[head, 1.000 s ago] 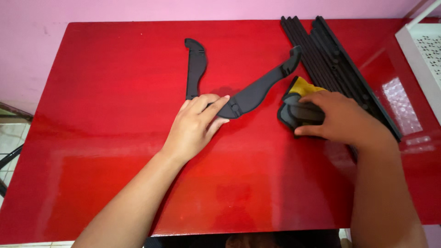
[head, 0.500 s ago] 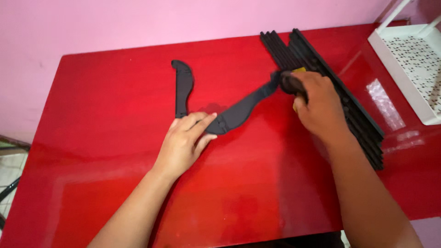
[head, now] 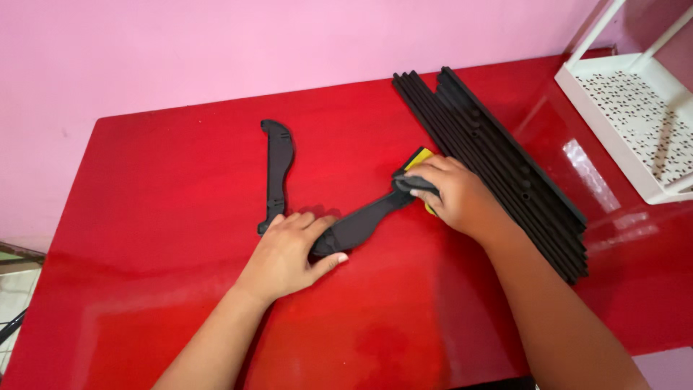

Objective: The person disassembles a black metal frame on a red table, removing rods and curved end pieces one by one. They then wipe the table surface and the removed parts with a yellow cloth, handling each component individually and placing them aside.

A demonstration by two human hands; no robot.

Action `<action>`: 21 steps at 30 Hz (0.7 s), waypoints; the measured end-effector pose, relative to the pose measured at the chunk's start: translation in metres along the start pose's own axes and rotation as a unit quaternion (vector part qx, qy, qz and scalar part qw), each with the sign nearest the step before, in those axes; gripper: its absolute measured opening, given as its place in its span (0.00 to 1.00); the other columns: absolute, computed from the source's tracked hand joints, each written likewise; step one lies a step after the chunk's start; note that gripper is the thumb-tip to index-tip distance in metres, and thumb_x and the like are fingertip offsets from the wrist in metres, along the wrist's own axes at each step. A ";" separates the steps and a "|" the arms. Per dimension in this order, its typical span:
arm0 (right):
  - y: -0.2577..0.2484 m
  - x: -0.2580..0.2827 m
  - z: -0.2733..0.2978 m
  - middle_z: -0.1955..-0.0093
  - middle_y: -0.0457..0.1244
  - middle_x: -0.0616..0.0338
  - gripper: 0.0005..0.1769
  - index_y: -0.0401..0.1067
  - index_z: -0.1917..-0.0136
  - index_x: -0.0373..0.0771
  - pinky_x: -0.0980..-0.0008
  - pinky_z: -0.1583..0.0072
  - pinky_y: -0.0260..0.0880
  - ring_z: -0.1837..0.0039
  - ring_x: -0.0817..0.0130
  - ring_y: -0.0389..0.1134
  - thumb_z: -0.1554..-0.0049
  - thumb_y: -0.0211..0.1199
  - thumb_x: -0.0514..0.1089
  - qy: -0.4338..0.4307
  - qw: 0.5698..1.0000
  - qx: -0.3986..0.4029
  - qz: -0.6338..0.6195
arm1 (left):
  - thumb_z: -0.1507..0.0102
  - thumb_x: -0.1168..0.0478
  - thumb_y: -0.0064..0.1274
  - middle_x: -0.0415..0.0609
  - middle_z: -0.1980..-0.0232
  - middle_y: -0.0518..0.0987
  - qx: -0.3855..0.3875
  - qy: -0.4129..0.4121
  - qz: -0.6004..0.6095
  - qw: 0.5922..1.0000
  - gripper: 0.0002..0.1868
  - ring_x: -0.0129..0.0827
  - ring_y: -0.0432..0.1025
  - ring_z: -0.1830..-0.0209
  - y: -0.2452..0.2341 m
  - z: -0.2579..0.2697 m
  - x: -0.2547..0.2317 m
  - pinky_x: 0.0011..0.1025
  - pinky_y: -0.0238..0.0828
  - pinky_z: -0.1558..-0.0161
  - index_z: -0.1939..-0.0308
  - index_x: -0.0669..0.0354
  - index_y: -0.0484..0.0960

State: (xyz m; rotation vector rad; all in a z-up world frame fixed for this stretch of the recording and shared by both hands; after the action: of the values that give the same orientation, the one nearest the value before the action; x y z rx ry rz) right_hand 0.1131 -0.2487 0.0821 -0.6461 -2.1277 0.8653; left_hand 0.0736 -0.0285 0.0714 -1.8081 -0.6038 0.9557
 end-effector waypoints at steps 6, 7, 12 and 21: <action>-0.015 -0.005 0.002 0.47 0.69 0.61 0.23 0.81 0.45 0.45 0.62 0.44 0.69 0.47 0.55 0.68 0.50 0.62 0.27 0.035 0.993 -0.009 0.113 | 0.44 0.45 0.61 0.55 0.52 0.80 -0.010 0.001 0.026 1.000 0.32 0.51 0.74 0.51 0.002 0.003 0.001 0.45 0.69 0.45 0.40 0.57 0.80; -0.015 -0.002 0.001 0.47 0.69 0.61 0.21 0.81 0.47 0.45 0.62 0.43 0.69 0.46 0.56 0.68 0.51 0.63 0.28 0.024 0.992 -0.007 0.124 | 0.43 0.45 0.61 0.56 0.52 0.80 -0.014 0.004 0.028 0.999 0.33 0.51 0.74 0.50 0.002 0.002 0.002 0.46 0.69 0.44 0.40 0.58 0.79; -0.007 0.012 -0.001 0.49 0.69 0.63 0.15 0.80 0.51 0.40 0.60 0.43 0.69 0.46 0.58 0.68 0.53 0.66 0.31 -0.002 0.989 0.018 0.147 | 0.43 0.44 0.63 0.58 0.49 0.82 -0.022 0.008 0.018 1.000 0.33 0.55 0.73 0.46 0.002 0.001 0.004 0.47 0.66 0.40 0.40 0.59 0.80; 0.006 0.014 0.000 0.48 0.69 0.63 0.10 0.79 0.56 0.38 0.62 0.45 0.70 0.45 0.60 0.68 0.53 0.67 0.33 0.013 0.992 0.060 0.111 | 0.43 0.43 0.63 0.59 0.46 0.81 0.021 -0.036 0.022 0.999 0.35 0.57 0.72 0.41 0.009 0.000 0.012 0.47 0.65 0.38 0.38 0.58 0.79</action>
State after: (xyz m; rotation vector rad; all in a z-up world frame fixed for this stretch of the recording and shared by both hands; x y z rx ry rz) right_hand 0.1055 -0.2353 0.0836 -0.8372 -1.9878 1.0910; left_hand 0.0805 -0.0232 0.0589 -1.7618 -0.5863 1.0589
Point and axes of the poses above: each hand's wrist, its own z-axis away from the middle knuckle, its own y-axis out of the palm, x = y × z, the point moved 10 cm from there along -z, towards the middle knuckle
